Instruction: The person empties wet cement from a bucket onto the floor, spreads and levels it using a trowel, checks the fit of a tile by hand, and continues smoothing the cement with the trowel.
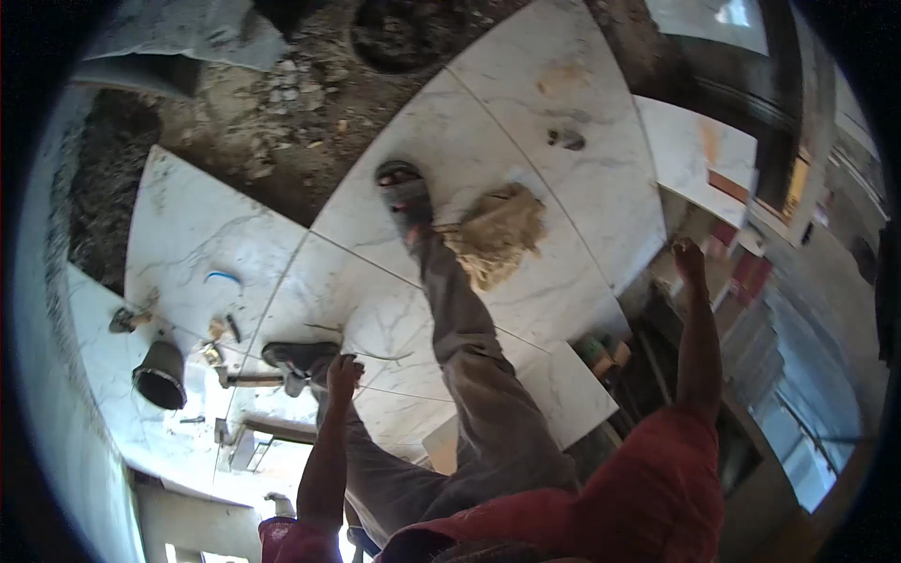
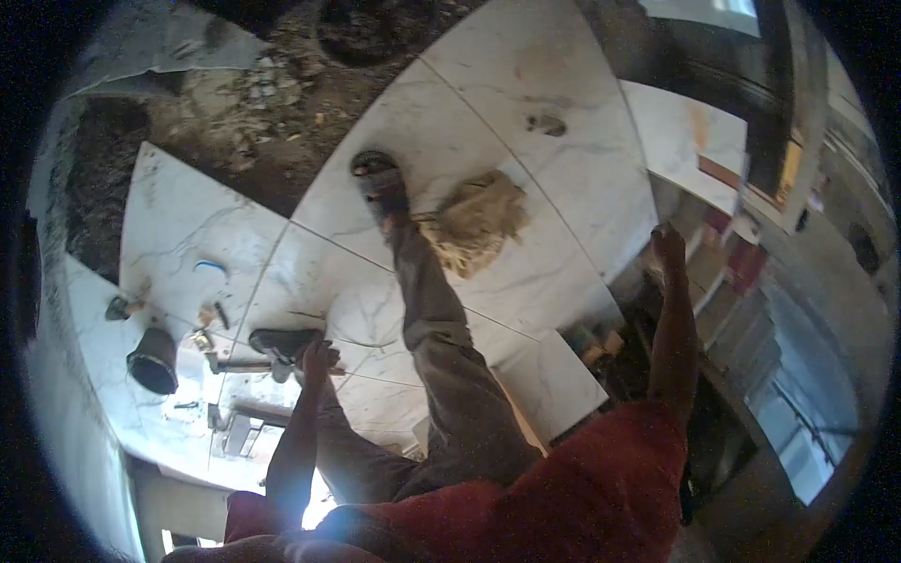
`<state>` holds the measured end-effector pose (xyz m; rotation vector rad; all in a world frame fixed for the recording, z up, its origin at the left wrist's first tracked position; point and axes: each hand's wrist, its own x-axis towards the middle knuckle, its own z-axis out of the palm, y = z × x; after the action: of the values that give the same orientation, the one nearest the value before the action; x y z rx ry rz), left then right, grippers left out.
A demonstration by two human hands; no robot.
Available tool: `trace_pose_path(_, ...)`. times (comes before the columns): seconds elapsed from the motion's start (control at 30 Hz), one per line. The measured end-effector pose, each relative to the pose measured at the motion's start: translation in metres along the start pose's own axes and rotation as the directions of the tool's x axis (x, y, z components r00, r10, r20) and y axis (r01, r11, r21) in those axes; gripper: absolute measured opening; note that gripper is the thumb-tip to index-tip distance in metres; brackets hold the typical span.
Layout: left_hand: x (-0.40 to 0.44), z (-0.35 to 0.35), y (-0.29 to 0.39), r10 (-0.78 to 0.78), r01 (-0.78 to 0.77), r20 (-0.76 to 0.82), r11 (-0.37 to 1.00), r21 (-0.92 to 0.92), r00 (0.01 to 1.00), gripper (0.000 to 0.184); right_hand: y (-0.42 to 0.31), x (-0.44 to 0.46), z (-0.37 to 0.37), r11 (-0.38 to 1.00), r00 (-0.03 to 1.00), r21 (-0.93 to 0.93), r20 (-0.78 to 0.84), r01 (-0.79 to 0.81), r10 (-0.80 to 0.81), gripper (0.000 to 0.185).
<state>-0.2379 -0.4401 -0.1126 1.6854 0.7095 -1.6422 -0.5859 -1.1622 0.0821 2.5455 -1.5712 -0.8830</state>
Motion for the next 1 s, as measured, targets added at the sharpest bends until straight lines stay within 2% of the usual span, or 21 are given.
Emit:
trace_pose_path(0.03,0.022,0.0,0.012,0.477,-0.494,0.142,0.786,0.372,0.867,0.012,-0.037,0.011,0.002,0.995,0.988,0.075,0.143,-0.069,0.057,0.026)
trace_pose_path(0.07,0.045,0.001,0.023,0.828,-0.715,0.246,0.24,0.657,0.504,0.019,-0.069,0.018,0.008,0.98,0.952,0.13,0.289,-0.148,0.105,0.025)
trace_pose_path(0.1,0.094,-0.003,0.012,0.855,-0.684,0.267,0.132,0.717,0.444,0.019,-0.096,0.028,0.022,0.985,0.968,0.157,0.249,-0.068,0.027,0.024)
trace_pose_path(0.13,0.084,0.017,0.074,0.645,-0.616,0.119,0.634,0.467,0.755,0.015,-0.133,0.034,0.019,0.955,0.953,0.213,0.176,0.207,-0.246,0.023)
trace_pose_path(0.17,0.072,0.038,0.141,0.331,-0.326,-0.048,0.941,0.091,0.943,0.032,-0.175,0.046,0.02,0.971,0.969,0.141,0.129,0.192,-0.211,0.024)
trace_pose_path(0.2,0.088,0.048,0.175,0.534,-0.505,0.005,0.796,0.335,0.845,0.04,-0.233,0.051,-0.009,0.951,0.942,0.043,0.133,0.305,-0.308,0.026)
trace_pose_path(0.23,0.084,0.068,0.225,0.417,-0.417,-0.064,0.909,0.012,0.907,0.041,-0.258,0.071,-0.002,0.949,0.962,0.225,0.108,0.221,-0.25,0.028)
trace_pose_path(0.27,0.088,0.08,0.266,0.426,-0.421,-0.041,0.902,0.095,0.904,0.035,-0.284,0.091,0.0,0.891,0.946,0.333,-0.011,0.308,-0.323,0.029)
trace_pose_path(0.33,0.091,0.122,0.33,0.609,-0.63,-0.21,0.642,-0.436,0.765,0.034,-0.322,0.145,0.012,0.803,0.916,0.449,-0.107,0.392,-0.387,0.032)
trace_pose_path(0.37,0.119,0.124,0.357,0.623,-0.641,-0.154,0.726,-0.249,0.767,0.041,-0.347,0.166,0.009,0.82,0.933,0.454,-0.086,0.349,-0.35,0.038)
trace_pose_path(0.4,0.136,0.129,0.384,0.76,-0.772,-0.21,0.635,0.033,0.616,0.046,-0.373,0.188,0.006,0.834,0.948,0.458,-0.064,0.306,-0.312,0.047)
trace_pose_path(0.47,0.129,0.154,0.436,0.806,-0.803,-0.354,0.561,0.2,0.475,0.05,-0.404,0.252,0.024,0.794,0.841,0.304,-0.324,0.526,-0.433,0.053)
trace_pose_path(0.53,0.156,0.162,0.47,0.747,-0.697,-0.346,0.659,0.282,0.567,0.042,-0.438,0.298,0.023,0.761,0.894,0.47,-0.205,0.448,-0.399,0.055)
trace_pose_path(0.57,0.146,0.165,0.488,0.738,-0.706,-0.299,0.671,0.228,0.605,0.042,-0.454,0.323,0.025,0.741,0.902,0.522,-0.167,0.423,-0.398,0.055)
trace_pose_path(0.6,0.139,0.174,0.499,0.725,-0.707,-0.248,0.686,0.172,0.643,0.045,-0.455,0.354,0.033,0.717,0.944,0.66,0.037,0.223,-0.328,0.058)
trace_pose_path(0.67,0.14,0.204,0.504,0.8,-0.83,-0.233,0.554,-0.068,0.553,0.04,-0.477,0.372,0.039,0.666,0.919,0.746,0.253,0.014,-0.302,0.062)
trace_pose_path(0.73,0.153,0.255,0.507,0.869,-0.843,-0.305,0.204,-0.497,0.39,0.035,-0.5,0.353,0.024,0.442,0.964,0.897,0.09,0.031,-0.251,0.071)
trace_pose_path(0.8,0.157,0.281,0.504,0.873,-0.682,-0.394,-0.101,-0.725,0.289,0.032,-0.512,0.354,0.012,0.439,0.934,0.898,0.126,0.037,-0.336,0.075)
trace_pose_path(0.87,0.114,0.268,0.498,0.844,-0.738,-0.364,0.053,-0.673,0.393,0.029,-0.521,0.353,0.012,0.451,0.9,0.891,0.16,0.044,-0.405,0.079)
trace_pose_path(0.9,0.108,0.262,0.497,0.803,-0.755,-0.326,0.217,-0.618,0.498,0.026,-0.527,0.352,0.014,0.389,0.899,0.921,0.154,0.019,-0.409,0.08)
trace_pose_path(1.0,0.126,0.242,0.486,0.801,-0.793,-0.412,0.123,-0.597,0.435,0.027,-0.529,0.34,0.024,0.253,0.893,0.967,0.108,0.006,-0.436,0.077)
